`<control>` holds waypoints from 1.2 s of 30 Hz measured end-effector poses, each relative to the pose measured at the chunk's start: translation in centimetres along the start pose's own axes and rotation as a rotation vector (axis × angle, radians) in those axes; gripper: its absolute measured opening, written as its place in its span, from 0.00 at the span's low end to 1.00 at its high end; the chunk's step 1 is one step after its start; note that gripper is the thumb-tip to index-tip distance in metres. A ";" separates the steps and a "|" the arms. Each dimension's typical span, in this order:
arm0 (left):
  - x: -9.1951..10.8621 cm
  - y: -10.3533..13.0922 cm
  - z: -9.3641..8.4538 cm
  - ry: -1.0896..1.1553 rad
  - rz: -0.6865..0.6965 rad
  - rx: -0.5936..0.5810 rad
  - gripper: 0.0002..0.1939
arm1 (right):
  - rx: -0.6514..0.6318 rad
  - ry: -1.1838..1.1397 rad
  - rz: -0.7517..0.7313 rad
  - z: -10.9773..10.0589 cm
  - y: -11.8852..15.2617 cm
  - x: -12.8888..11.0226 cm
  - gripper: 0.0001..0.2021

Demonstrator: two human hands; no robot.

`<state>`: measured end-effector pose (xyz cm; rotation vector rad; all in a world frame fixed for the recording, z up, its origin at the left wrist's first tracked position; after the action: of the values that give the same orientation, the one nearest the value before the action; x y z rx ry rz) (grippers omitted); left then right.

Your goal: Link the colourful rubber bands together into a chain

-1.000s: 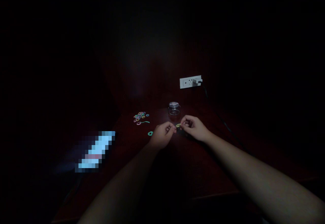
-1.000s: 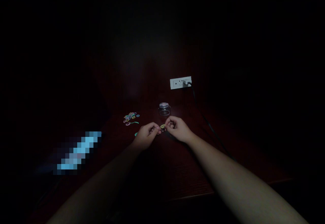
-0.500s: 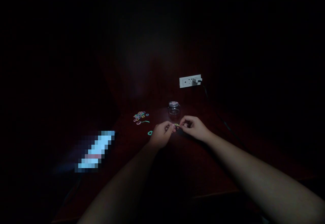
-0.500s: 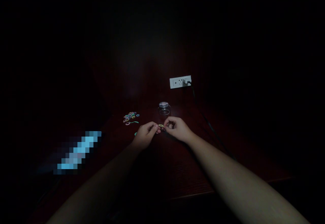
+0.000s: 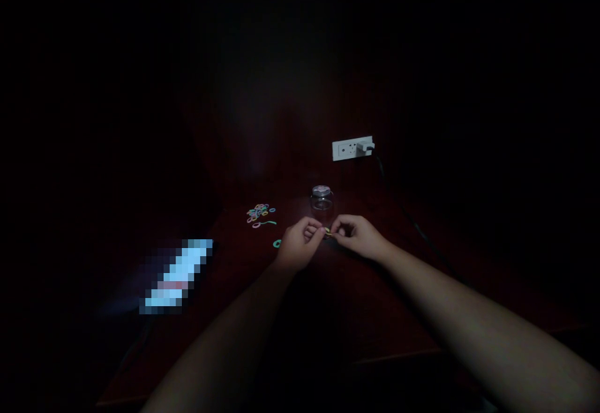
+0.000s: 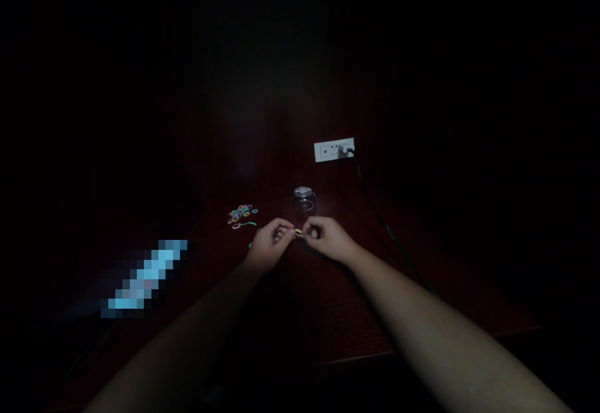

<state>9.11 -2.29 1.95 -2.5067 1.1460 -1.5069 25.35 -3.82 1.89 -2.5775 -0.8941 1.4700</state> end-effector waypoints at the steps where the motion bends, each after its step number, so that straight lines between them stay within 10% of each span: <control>1: 0.0 0.0 0.0 -0.011 0.000 0.011 0.11 | -0.008 0.017 -0.001 0.0 0.0 0.0 0.04; 36: -0.4 -0.2 0.4 -0.017 0.085 -0.089 0.12 | 0.017 -0.525 0.101 0.0 -0.4 0.5 0.13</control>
<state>9.43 -2.06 1.54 -2.4847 1.3271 -1.4425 25.32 -3.20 1.62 -2.2821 -0.7847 2.2271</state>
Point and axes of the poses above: each hand's wrist, its own y-axis away from the middle knuckle, its own z-axis out of the palm, x = y × z, the point moved 2 cm from there along -y, towards the middle knuckle, and after that the axes turned 15 degrees about -x, right-handed, at the moved point
